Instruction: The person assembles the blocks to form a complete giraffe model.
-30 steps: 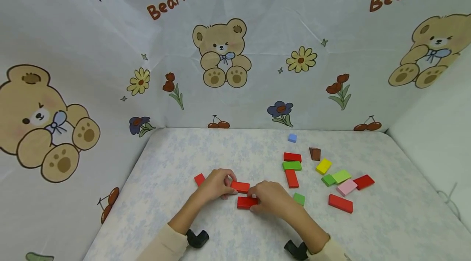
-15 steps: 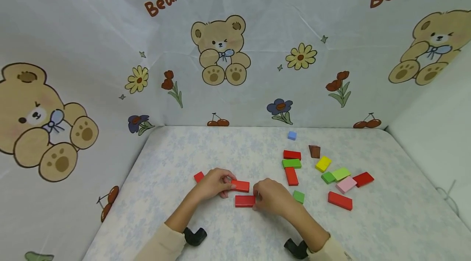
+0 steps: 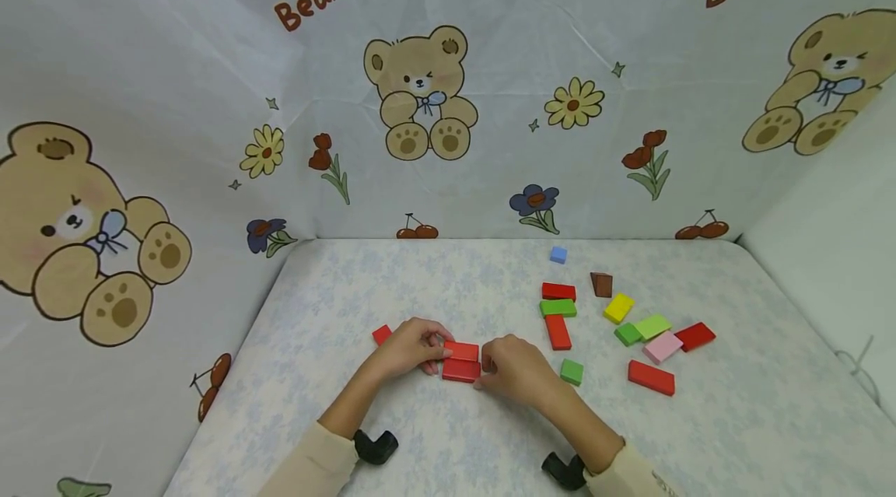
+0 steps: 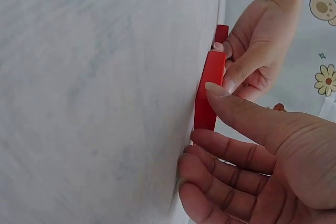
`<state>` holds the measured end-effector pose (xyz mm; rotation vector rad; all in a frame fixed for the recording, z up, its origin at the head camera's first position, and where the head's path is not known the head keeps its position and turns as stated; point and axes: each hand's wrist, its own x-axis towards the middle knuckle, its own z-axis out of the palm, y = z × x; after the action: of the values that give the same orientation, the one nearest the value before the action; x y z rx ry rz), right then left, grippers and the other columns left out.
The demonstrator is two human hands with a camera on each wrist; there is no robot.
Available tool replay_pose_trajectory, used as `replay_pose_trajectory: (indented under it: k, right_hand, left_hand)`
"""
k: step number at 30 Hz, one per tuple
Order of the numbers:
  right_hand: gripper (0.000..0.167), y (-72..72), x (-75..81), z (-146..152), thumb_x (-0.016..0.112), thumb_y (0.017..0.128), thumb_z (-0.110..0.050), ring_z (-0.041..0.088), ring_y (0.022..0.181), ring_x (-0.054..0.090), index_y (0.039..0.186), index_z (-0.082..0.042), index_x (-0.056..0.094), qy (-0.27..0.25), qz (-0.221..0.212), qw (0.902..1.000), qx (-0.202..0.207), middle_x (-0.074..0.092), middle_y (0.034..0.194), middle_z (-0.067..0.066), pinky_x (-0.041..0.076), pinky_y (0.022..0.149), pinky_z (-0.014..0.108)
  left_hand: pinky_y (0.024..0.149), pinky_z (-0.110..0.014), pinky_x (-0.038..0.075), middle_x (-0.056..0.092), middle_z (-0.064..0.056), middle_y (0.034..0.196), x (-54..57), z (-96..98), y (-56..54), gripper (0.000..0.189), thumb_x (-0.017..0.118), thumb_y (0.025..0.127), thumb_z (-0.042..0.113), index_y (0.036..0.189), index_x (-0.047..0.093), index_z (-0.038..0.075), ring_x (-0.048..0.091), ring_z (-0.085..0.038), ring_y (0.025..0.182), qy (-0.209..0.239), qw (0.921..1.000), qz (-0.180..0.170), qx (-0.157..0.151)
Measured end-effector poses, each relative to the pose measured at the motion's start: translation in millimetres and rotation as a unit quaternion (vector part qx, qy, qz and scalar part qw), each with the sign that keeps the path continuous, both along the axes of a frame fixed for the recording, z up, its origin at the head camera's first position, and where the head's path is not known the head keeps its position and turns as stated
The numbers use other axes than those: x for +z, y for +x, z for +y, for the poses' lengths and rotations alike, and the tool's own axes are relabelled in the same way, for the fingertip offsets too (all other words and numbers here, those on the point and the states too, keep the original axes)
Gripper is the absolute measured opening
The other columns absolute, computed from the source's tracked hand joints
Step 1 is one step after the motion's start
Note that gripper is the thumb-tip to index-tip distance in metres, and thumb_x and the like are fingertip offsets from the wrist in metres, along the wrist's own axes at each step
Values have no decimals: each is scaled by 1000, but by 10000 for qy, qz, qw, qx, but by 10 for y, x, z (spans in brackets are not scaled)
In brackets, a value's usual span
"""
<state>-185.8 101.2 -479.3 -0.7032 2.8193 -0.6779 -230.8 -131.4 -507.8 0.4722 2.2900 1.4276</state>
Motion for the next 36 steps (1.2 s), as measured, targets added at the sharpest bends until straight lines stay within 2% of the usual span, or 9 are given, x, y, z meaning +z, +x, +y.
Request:
replay_pose_trajectory:
  k: [8, 15, 19, 22, 27, 31, 36]
  right_hand:
    - [26, -16, -14, 15, 89, 79, -23, 10, 60, 47, 75, -17, 64, -164, 11, 9998, 120, 53, 63, -10, 42, 52, 25]
    - [24, -30, 11, 46, 88, 80, -23, 10, 62, 48, 77, -16, 66, -264, -119, 9993, 241, 54, 65, -10, 44, 54, 25]
    - [19, -94, 100, 139, 86, 83, -21, 11, 63, 51, 79, -15, 68, -448, -366, 9980, 238, 56, 66, -9, 46, 56, 25]
    - [17, -169, 212, 285, 84, 85, -22, 13, 64, 52, 81, -15, 70, -511, -453, 9975, -169, 57, 67, -6, 47, 56, 26]
    - [19, -300, 352, 630, 83, 87, -27, 15, 65, 52, 86, -13, 70, -365, -190, 9952, -888, 59, 72, -3, 48, 57, 26]
    - [25, -384, 372, 904, 83, 86, -28, 16, 63, 52, 91, -7, 70, -363, -4, 9921, -1203, 61, 73, 1, 49, 56, 28]
    - [36, -449, 322, 1130, 84, 85, -31, 19, 70, 55, 98, -2, 68, -300, -373, 9865, -1565, 63, 80, 5, 50, 59, 31]
  left_hand:
    - [55, -32, 60, 68, -9, 72, -17, 8, 2, 18, 72, 94, 5, 111, 70, 2, 68, -18, 57, 251, 9989, -350, -160]
    - [55, -32, 60, 68, -10, 72, -27, 13, -5, 18, 72, 93, 4, 111, 69, 1, 68, -18, 57, 367, 9983, -425, -157]
    - [56, -32, 61, 68, -10, 72, -13, 2, -2, 18, 72, 94, 5, 111, 69, 0, 68, -19, 57, 376, 9983, -416, -173]
    - [57, -32, 61, 68, -11, 72, -8, -7, 1, 18, 72, 94, 6, 111, 69, 1, 69, -19, 58, 359, 9983, -415, -182]
    - [58, -32, 61, 68, -11, 72, -24, -20, -2, 19, 73, 94, 8, 111, 69, 2, 69, -20, 58, 377, 9981, -443, -193]
    - [57, -32, 61, 68, -11, 71, -42, -25, -1, 18, 73, 94, 9, 111, 69, 4, 68, -20, 58, 390, 9981, -446, -173]
    - [57, -31, 60, 68, -11, 71, -34, -24, -1, 18, 72, 94, 6, 111, 69, 2, 68, -18, 58, 458, 9977, -442, -223]
